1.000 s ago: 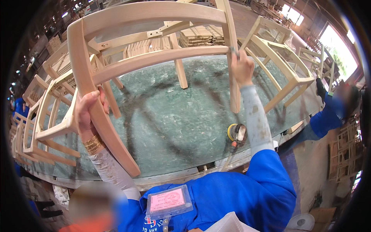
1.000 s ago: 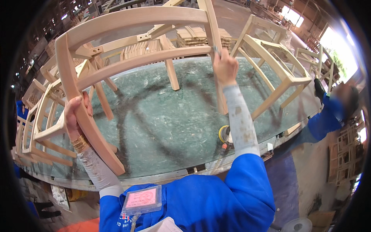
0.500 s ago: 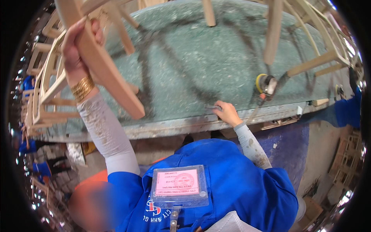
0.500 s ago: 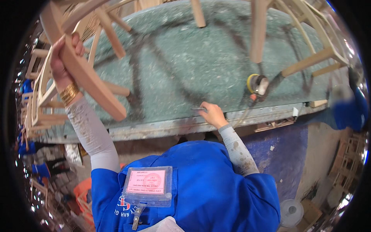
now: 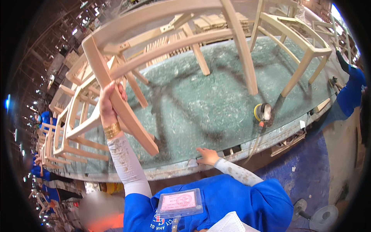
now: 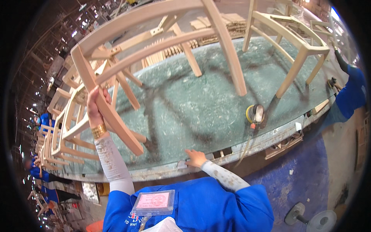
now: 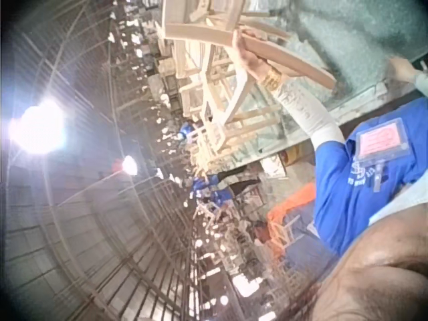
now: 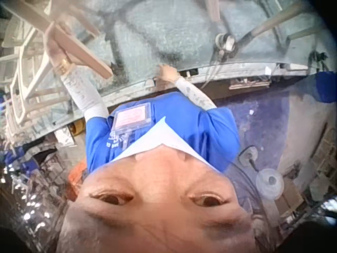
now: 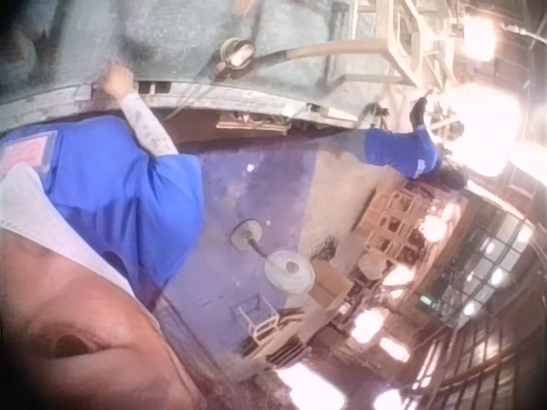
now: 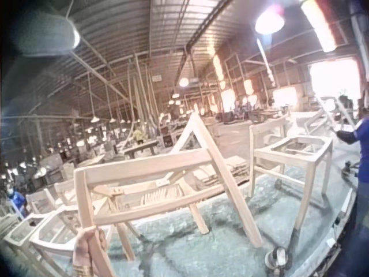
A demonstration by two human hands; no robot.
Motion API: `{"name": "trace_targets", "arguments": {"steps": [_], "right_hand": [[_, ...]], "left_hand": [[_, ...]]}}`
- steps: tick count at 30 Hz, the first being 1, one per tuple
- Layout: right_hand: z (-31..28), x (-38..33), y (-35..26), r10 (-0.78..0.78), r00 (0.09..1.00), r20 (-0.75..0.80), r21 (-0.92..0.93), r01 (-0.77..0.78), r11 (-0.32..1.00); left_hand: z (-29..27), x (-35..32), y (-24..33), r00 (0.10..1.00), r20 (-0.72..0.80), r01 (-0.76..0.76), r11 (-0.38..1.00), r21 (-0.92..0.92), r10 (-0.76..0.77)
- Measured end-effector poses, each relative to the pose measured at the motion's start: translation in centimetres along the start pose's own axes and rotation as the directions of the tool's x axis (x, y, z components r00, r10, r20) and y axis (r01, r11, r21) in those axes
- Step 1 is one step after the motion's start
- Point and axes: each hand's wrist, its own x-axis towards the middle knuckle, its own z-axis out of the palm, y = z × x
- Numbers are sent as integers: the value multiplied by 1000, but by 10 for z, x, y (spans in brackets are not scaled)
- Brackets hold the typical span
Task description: The person sands unfinished wooden chair frames using a handheld orbital sander and a sanding block. They rotate each frame to reach different legs and rails, then pass the sanded frame to a coworker and pick up the next one.
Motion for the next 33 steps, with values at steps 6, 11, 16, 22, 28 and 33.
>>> {"name": "trace_targets", "arguments": {"steps": [6, 11, 16, 22, 28, 33], "right_hand": [[-137, -39, 113, 126, 453, -882, 53, -171, 984], [-202, -45, 182, 418, 162, -894, 226, -642, 732], [-212, -12, 219, 664, 294, -688, 291, -726, 623], [-216, -10, 249, 606, 325, -726, 231, -715, 660], [-264, -49, 222, 616, 437, -655, 413, -476, 776], [-367, -62, 115, 125, 411, -903, 212, 172, 962]], "left_hand": [[5, -7, -7, 999, -29, -26, 999, -30, 25], [15, -7, -9, 998, -40, -49, 997, -62, 46], [13, -14, -7, 998, -65, -24, 999, -42, 21], [21, -13, -1, 996, -71, -59, 998, -29, 57], [13, -24, -14, 988, -150, -30, 999, -18, 27], [5, -33, -19, 986, -168, -28, 999, -26, 23]]}}
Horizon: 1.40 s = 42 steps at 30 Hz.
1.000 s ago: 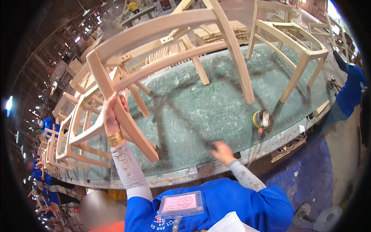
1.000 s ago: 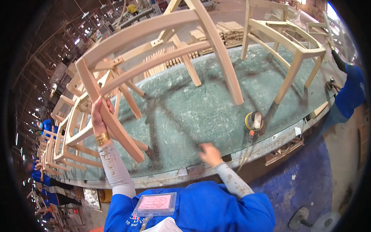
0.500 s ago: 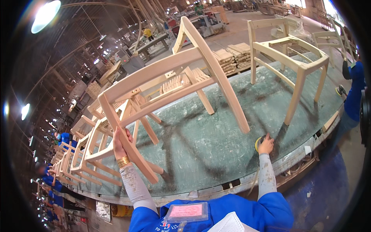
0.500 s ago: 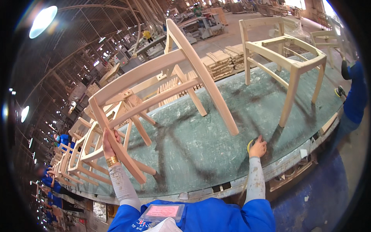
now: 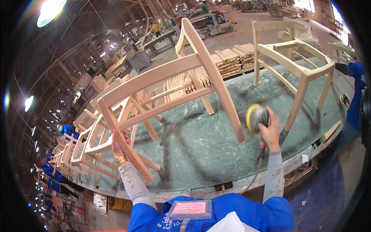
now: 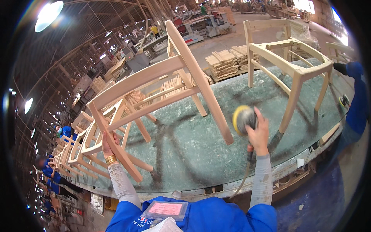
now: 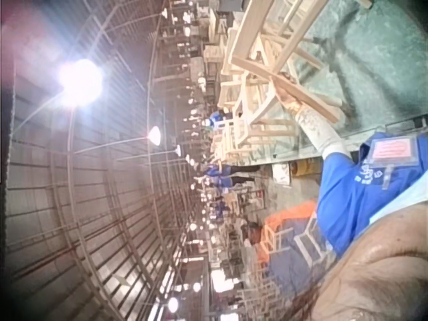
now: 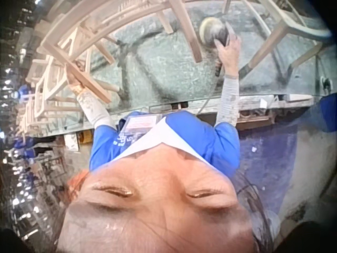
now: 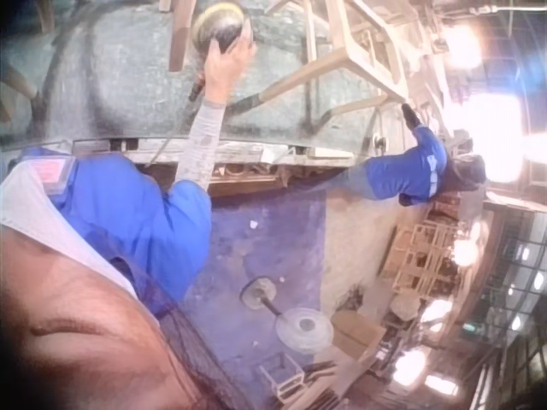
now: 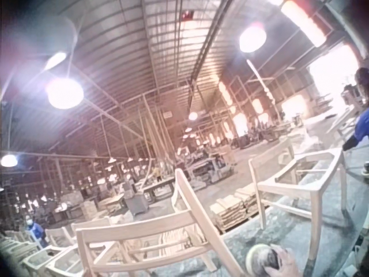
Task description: The person sands unfinished wooden chair frames using a handheld orbital sander and a sanding block. They rotate each frame to reach different legs and rails, then pass the sanded frame to a coworker and pick up the next one.
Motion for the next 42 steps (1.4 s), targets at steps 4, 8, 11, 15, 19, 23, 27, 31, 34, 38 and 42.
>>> {"name": "trace_targets", "arguments": {"steps": [4, 8, 11, 15, 19, 23, 27, 31, 34, 38, 42], "right_hand": [[18, 61, -98, -417, 909, -3, 48, 417, 908], [66, 119, -151, -601, 798, -40, 13, 602, 798], [86, 142, -174, -517, 855, -39, -73, 513, 855], [83, 128, -155, -498, 867, -5, -94, 496, 863], [87, 117, -145, -508, 861, 29, -124, 508, 853], [94, 162, -171, -537, 843, 20, -165, 533, 830], [87, 157, -151, -444, 887, 127, -91, 456, 885], [34, 88, -89, -363, 932, -19, 41, 363, 931], [0, 27, -39, -114, 991, -71, -174, 100, 980], [4, -47, 25, 274, 961, 29, -444, -233, 865], [25, -111, 64, 463, 881, 95, -552, -340, 761]], "left_hand": [[0, 1, 1, 1000, 8, 4, 1000, -13, -4], [3, 5, -1, 1000, 19, 7, 1000, -29, -6], [-1, 4, -4, 1000, 20, 22, 997, -68, -21], [-5, 5, -1, 999, 49, -5, 1000, -19, 6], [2, 9, 2, 999, 33, -33, 999, 3, 33], [14, 27, 13, 997, 70, -24, 999, 43, 21], [23, 25, 10, 999, -16, 29, 997, 68, -28], [10, 9, 14, 999, -18, 30, 998, 55, -29], [10, 16, 8, 998, 5, 69, 997, -21, -69], [10, 24, 11, 997, 27, 68, 997, 27, -69], [21, 24, 16, 998, -7, 62, 996, 65, -62]]}}
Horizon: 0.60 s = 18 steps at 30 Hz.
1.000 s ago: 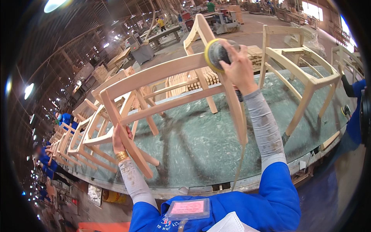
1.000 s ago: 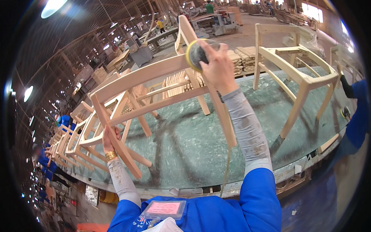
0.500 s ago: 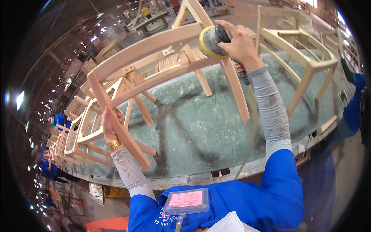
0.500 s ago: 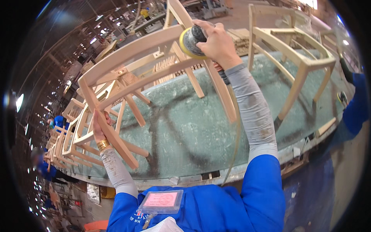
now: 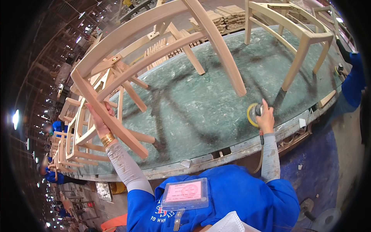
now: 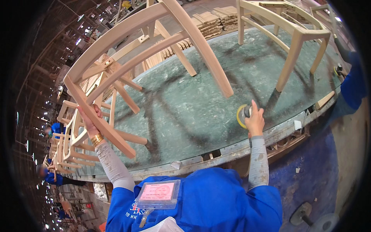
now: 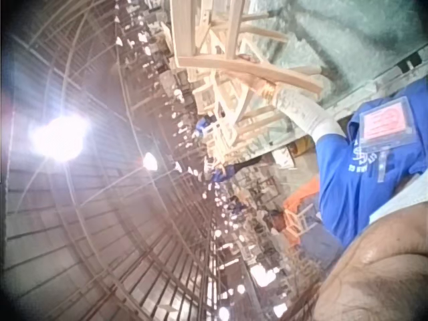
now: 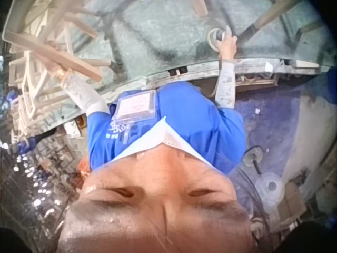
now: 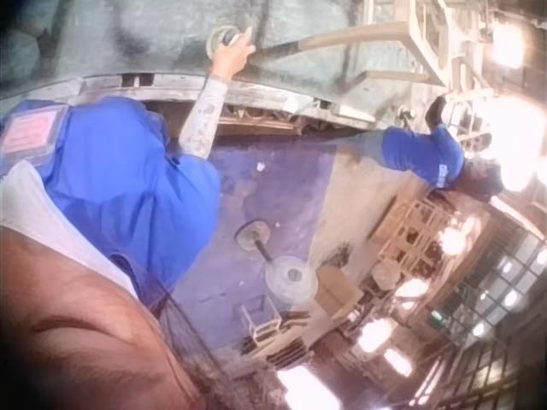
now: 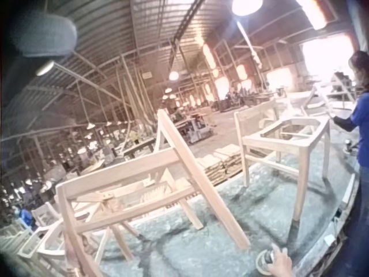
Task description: The person sands unfinished wooden chair frames using a handheld orbital sander and a sanding block. They rotate each frame to reach different legs and rails, then pass the sanded frame to a coworker and pick up the next one.
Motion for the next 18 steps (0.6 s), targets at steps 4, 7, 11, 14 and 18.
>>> {"name": "trace_targets", "arguments": {"steps": [4, 7, 11, 14, 18], "right_hand": [[34, -21, 16, 53, 996, 74, -36, -50, 998], [50, -30, 22, 52, 996, 68, -76, -47, 996], [66, -36, 12, 42, 999, 28, -110, -38, 993], [72, -39, -2, 48, 997, 64, -79, -43, 996], [71, -36, 9, 70, 998, -8, -134, -70, 988]], "left_hand": [[3, 2, 5, 999, 48, -19, 1000, -9, 20], [6, 4, 1, 999, 51, -10, 1000, -28, 11], [-16, 5, -5, 998, 51, 29, 997, -71, -25], [-35, 8, 0, 1000, 26, 16, 985, -170, -12], [-11, 19, -3, 983, 182, 41, 982, -183, -7]]}}
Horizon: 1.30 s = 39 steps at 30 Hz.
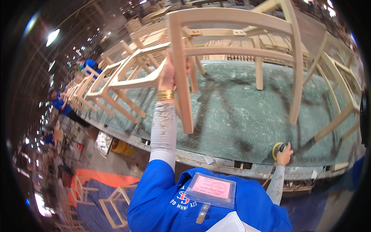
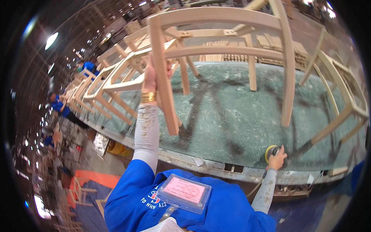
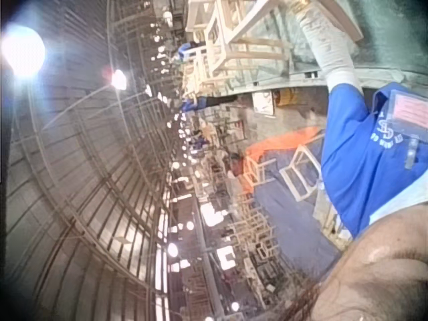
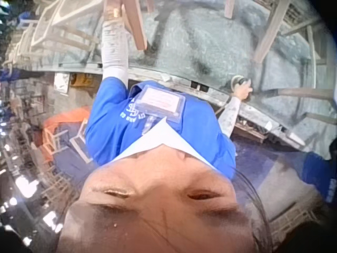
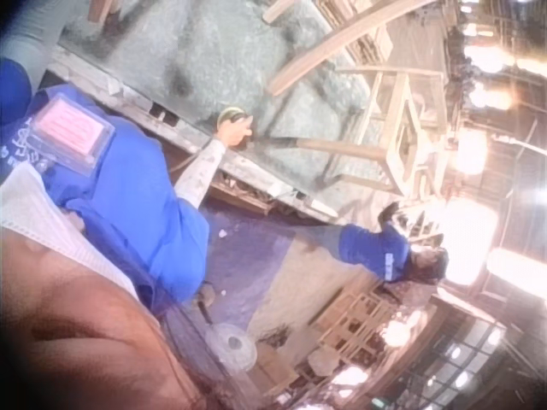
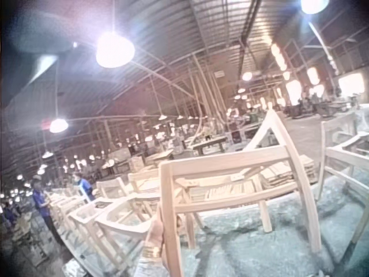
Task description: The person sands unfinished wooden chair frames using a handheld orbital sander and a sanding block. They rotate each frame to reach different legs and rails, then pass the sanded frame to a coworker and pick up the next one.
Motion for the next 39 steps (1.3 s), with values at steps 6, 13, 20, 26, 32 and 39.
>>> {"name": "trace_targets", "arguments": {"steps": [6, 13, 20, 26, 32, 39], "right_hand": [[4, 0, -1, 0, 1000, -6, -72, 0, 997], [5, 0, -2, 11, 1000, -23, -64, -13, 998], [4, -2, -6, 65, 998, -16, -48, -66, 997], [18, -13, -22, -286, 927, -242, -392, 176, 903], [54, -83, -56, -422, 906, -22, -193, 411, 891], [92, -141, -90, -763, 615, 200, 397, 661, 637]], "left_hand": [[13, 0, 5, 995, 91, -30, 992, -124, 41], [24, 7, 6, 985, 167, -9, 976, -218, 46], [35, 15, 8, 982, 179, -25, 980, -199, 62], [35, 28, 6, 977, 193, -71, 992, -101, 89], [17, 19, 5, 994, 103, -49, 994, 95, 39], [16, -10, -1, 996, 81, -52, 997, 60, 47]]}}
